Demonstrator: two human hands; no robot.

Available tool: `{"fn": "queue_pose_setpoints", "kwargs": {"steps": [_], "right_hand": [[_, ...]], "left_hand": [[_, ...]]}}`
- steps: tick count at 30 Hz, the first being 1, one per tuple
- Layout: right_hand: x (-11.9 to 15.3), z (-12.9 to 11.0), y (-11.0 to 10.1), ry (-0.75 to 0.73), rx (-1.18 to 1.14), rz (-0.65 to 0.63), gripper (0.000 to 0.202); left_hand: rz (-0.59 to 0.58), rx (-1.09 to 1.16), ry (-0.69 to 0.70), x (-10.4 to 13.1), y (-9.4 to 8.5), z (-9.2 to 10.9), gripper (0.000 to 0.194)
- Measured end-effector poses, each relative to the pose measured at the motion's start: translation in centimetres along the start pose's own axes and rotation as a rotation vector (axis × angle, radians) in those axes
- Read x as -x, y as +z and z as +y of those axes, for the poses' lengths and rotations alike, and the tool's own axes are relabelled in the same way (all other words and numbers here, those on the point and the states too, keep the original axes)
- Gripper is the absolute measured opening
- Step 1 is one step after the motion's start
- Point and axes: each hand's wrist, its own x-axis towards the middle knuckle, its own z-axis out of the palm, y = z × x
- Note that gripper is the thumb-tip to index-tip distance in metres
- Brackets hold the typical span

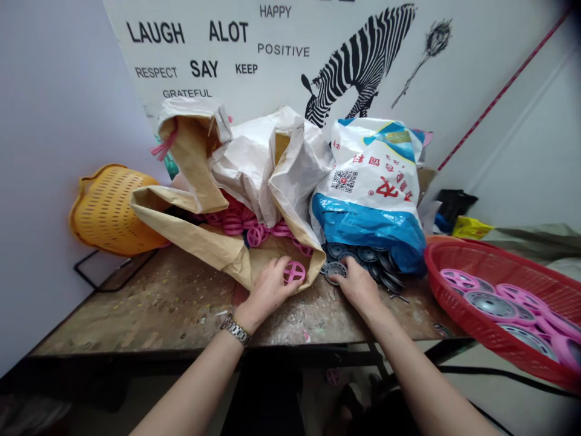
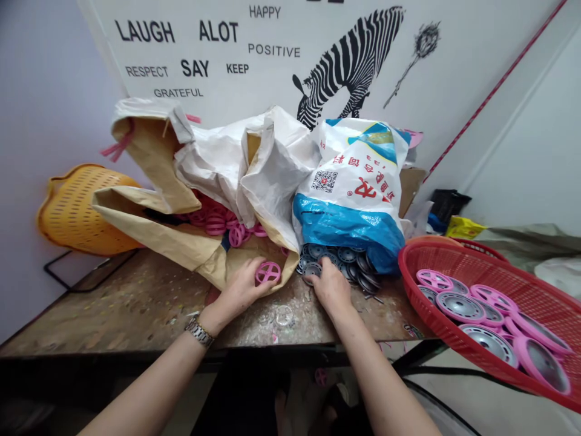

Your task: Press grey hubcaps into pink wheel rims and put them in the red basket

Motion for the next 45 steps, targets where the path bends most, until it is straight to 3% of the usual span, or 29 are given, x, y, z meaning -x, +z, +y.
{"fn": "queue_pose_setpoints", "kwargs": {"steps": [3,8,12,16,20,24,27,36,42,45], "right_hand": [[0.4,0.8,-0.3,0.004,-0.203,0.032,0.017],[2.0,1.8,-1.4,0.015,-0.557,0.069,0.036],[4.2,1.1,-3.1,0.028,-0.748,0.075,0.045],[6.5,-0.7,-5.0,-0.048,-0.943,0.197,0.031],[8.6,-2.1,-6.1,-0.303,-0.834,0.315,0.008],[9.8,-1.9,-6.0,-0.637,-0.575,0.238,0.027],[10.4,-1.2,-5.6,-0.71,-0.456,0.194,0.034],[12.2,-0.6,-5.2,-0.48,-0.553,-0.038,0.031],[12.8,-1.1,-4.3,-0.223,-0.762,0.058,0.017],[12.7,-1.2,-4.0,-0.069,-0.836,0.032,0.038]], "left_hand": [[0.036,0.091,0.053,0.8,-0.1,0.0,0.046],[0.131,0.386,0.159,2.4,-0.5,0.9,0.051],[0.072,0.572,0.118,3.6,-0.8,2.3,0.056],[0.014,0.606,0.116,4.7,-0.5,3.8,0.059],[-0.05,0.617,0.123,5.6,0.1,4.9,0.064],[-0.075,0.668,0.122,6.0,0.1,6.0,0.061],[-0.087,0.749,0.09,6.0,-0.2,6.5,0.059],[-0.077,0.816,0.146,6.4,0.2,7.1,0.043],[0.025,0.644,0.356,6.6,0.5,6.9,0.04],[0.056,0.592,0.427,6.8,0.7,6.7,0.046]]}}
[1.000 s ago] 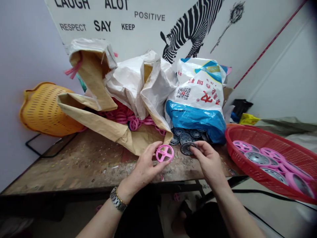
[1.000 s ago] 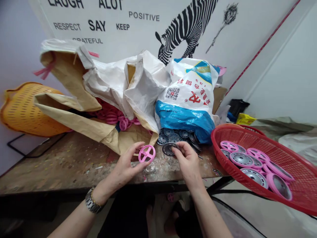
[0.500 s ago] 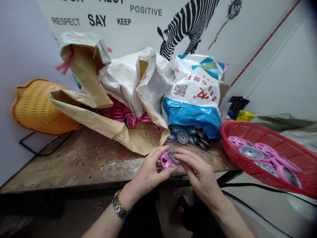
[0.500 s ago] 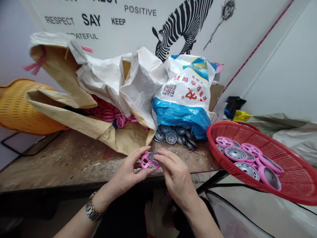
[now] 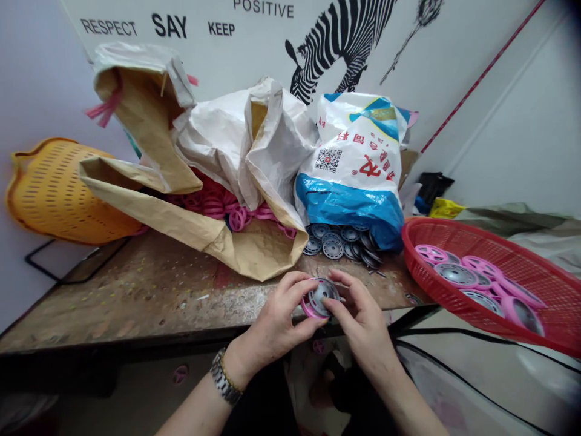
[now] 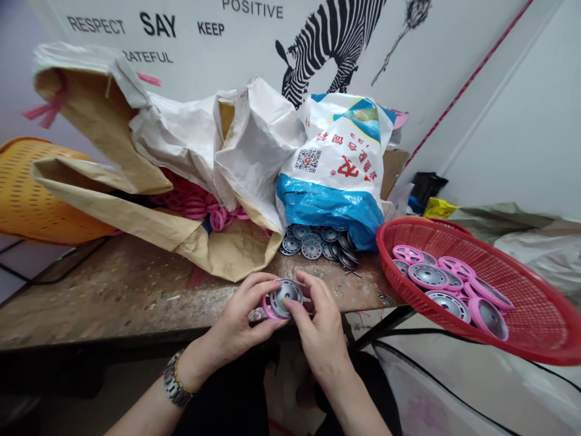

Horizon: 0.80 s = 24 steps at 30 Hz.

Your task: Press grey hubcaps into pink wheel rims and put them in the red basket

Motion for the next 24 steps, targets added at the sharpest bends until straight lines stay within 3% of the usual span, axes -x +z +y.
{"fn": "queue_pose_setpoints", "kwargs": {"steps": [3,5,9,12,16,21,24], "right_hand": [[-0.5,-0.1,0.1,0.151,-0.128,-0.118,0.044],[-0.7,-0.2,0.1,0.224,-0.218,-0.169,0.041],[-0.8,-0.2,0.6,0.247,-0.273,-0.106,0.042],[-0.8,-0.2,0.9,0.199,-0.241,-0.04,0.041],[-1.3,-0.2,0.7,0.181,-0.247,0.046,0.039],[-1.8,0.2,1.0,0.192,-0.247,0.002,0.035],[-2.1,0.4,1.7,0.216,-0.309,0.063,0.032]], "left_hand": [[-0.005,-0.023,0.031,0.3,0.2,-0.2,0.055],[-0.003,0.0,-0.024,0.5,0.4,-0.2,0.06],[0.025,0.151,-0.267,0.3,0.7,0.3,0.056],[0.075,0.226,-0.424,-0.2,0.7,0.7,0.039],[0.013,0.396,-0.584,-0.9,0.5,0.9,0.019],[0.03,0.665,-0.759,-1.6,0.2,0.5,0.028],[0.035,0.69,-0.779,-2.0,0.0,-0.1,0.03]]}}
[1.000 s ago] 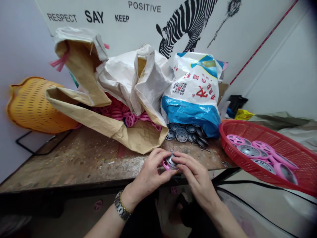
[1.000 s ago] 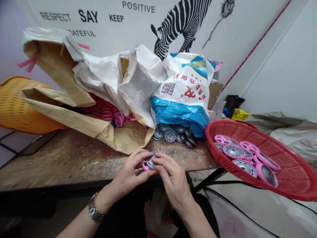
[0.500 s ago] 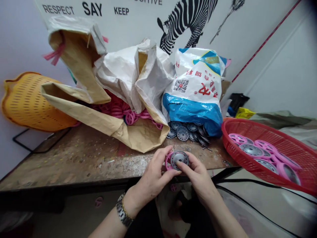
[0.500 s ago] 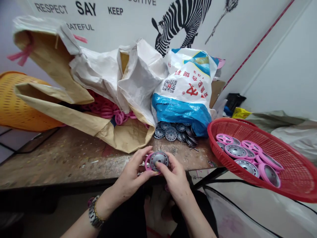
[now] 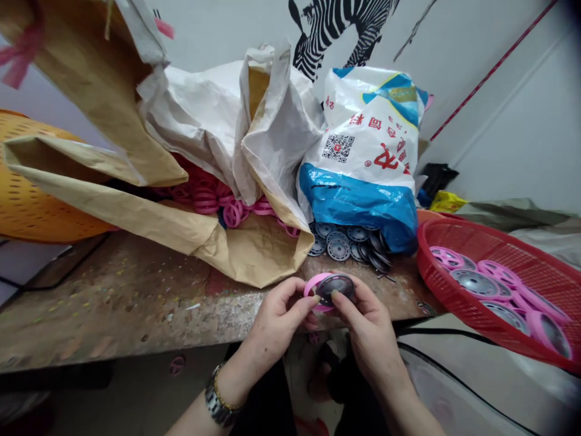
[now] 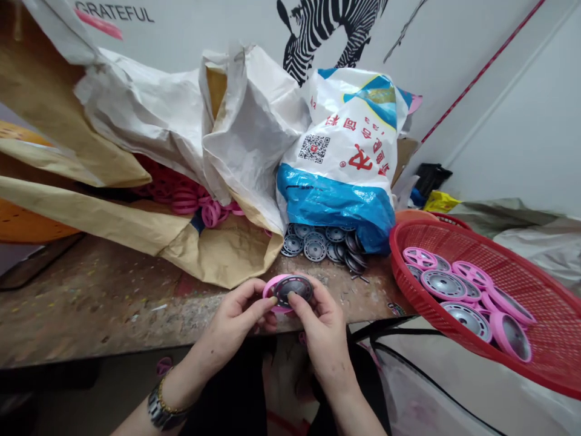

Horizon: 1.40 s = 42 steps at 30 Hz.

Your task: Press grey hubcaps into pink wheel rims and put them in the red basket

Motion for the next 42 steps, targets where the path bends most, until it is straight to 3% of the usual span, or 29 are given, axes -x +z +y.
{"fn": "queue_pose_setpoints", "kwargs": {"steps": [3,6,10,12,16,20,23,26,29,31,33,37,42], "right_hand": [[-0.8,0.0,0.7,0.045,-0.188,0.101,0.029],[-1.8,-0.4,1.1,0.188,-0.371,0.101,0.028],[-2.9,-0.9,1.1,0.43,-0.426,-0.005,0.032],[-3.3,-1.0,1.1,0.508,-0.397,-0.048,0.036],[-4.1,-1.3,1.0,0.556,-0.337,-0.08,0.037],[-4.4,-1.5,1.1,0.586,-0.31,-0.1,0.03],[-4.0,-1.6,1.0,0.64,-0.321,-0.1,0.029],[-3.7,-1.6,0.8,0.606,-0.335,-0.039,0.032],[-3.5,-1.4,0.8,0.505,-0.332,0.007,0.031],[-3.4,-1.1,1.1,0.443,-0.299,0.002,0.031],[-3.2,-0.7,1.4,0.383,-0.231,-0.042,0.031],[-2.5,0.1,2.0,0.23,-0.015,-0.143,0.033],[-1.1,0.5,1.4,0.117,0.134,-0.219,0.044]], "left_hand": [[0.008,-0.01,-0.015,-0.7,-0.7,-0.1,0.029],[0.025,-0.136,0.046,-1.4,-1.7,0.0,0.023],[0.057,-0.6,0.463,-2.3,-3.3,0.4,0.016],[0.031,-0.802,0.596,-2.6,-4.1,0.5,0.017],[-0.078,-1.059,0.667,-3.0,-5.3,0.5,0.02],[-0.171,-1.118,0.69,-3.0,-5.4,0.4,0.021],[-0.236,-1.019,0.632,-2.8,-4.8,0.4,0.023],[-0.216,-0.747,0.482,-2.1,-4.0,0.0,0.035],[-0.164,-0.314,0.181,-1.2,-3.5,-0.6,0.05],[-0.14,-0.044,-0.047,-0.9,-3.3,-1.0,0.05],[-0.09,0.118,-0.181,-0.8,-3.1,-1.4,0.046],[0.043,0.217,-0.226,-0.7,-2.9,-1.6,0.046],[0.091,0.189,-0.18,0.3,-1.6,-1.1,0.043]]}}
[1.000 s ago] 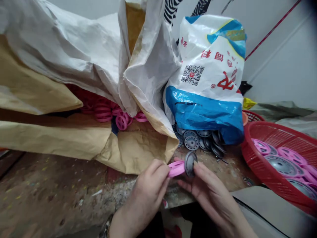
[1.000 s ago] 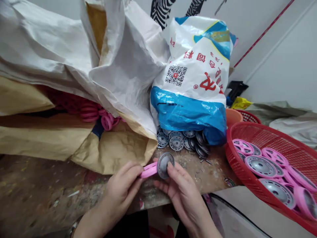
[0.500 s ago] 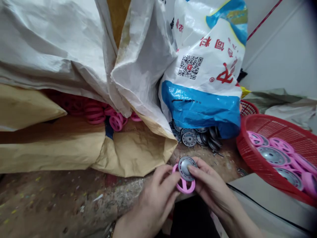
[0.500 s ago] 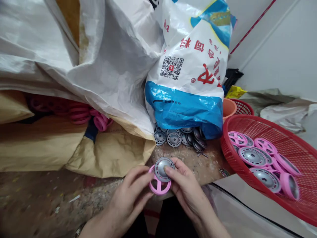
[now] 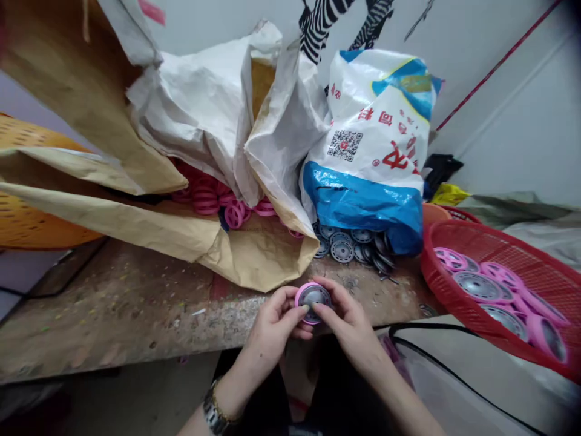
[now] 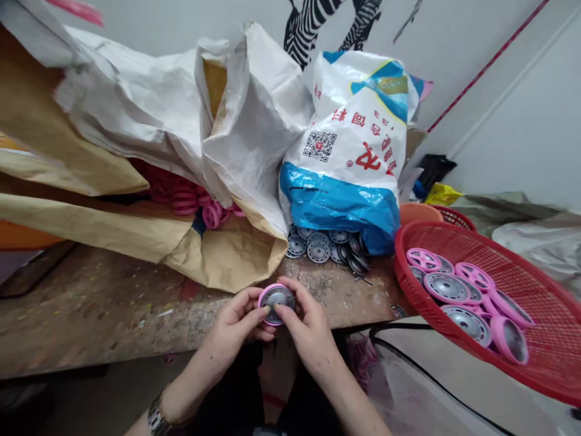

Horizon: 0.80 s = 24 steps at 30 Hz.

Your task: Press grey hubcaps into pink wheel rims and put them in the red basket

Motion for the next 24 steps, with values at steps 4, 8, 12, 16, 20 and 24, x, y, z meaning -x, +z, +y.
{"fn": "queue_pose_setpoints", "kwargs": {"steps": [4,8,12,16,20,24], "right_hand": [[1.4,0.0,-1.2,-0.025,0.012,0.027,0.047],[2.9,-0.5,-3.0,-0.085,0.031,0.044,0.031],[4.1,-0.8,-4.4,-0.104,0.025,0.052,0.024],[5.2,-1.0,-5.0,-0.144,0.043,0.041,0.019],[6.0,-1.1,-5.0,-0.221,0.148,0.108,0.016],[6.2,-0.9,-4.8,-0.22,0.15,0.148,0.02]], "left_hand": [[-0.024,-0.088,0.083,0.7,1.6,0.0,0.038],[-0.085,-0.159,0.133,1.1,3.2,-0.4,0.032],[-0.194,-0.277,0.168,1.7,4.5,-0.5,0.028],[-0.235,-0.465,0.277,2.2,5.4,-0.2,0.026],[-0.173,-0.582,0.412,2.4,6.0,-0.8,0.03],[-0.1,-0.618,0.446,2.2,6.2,-1.7,0.029]]}}
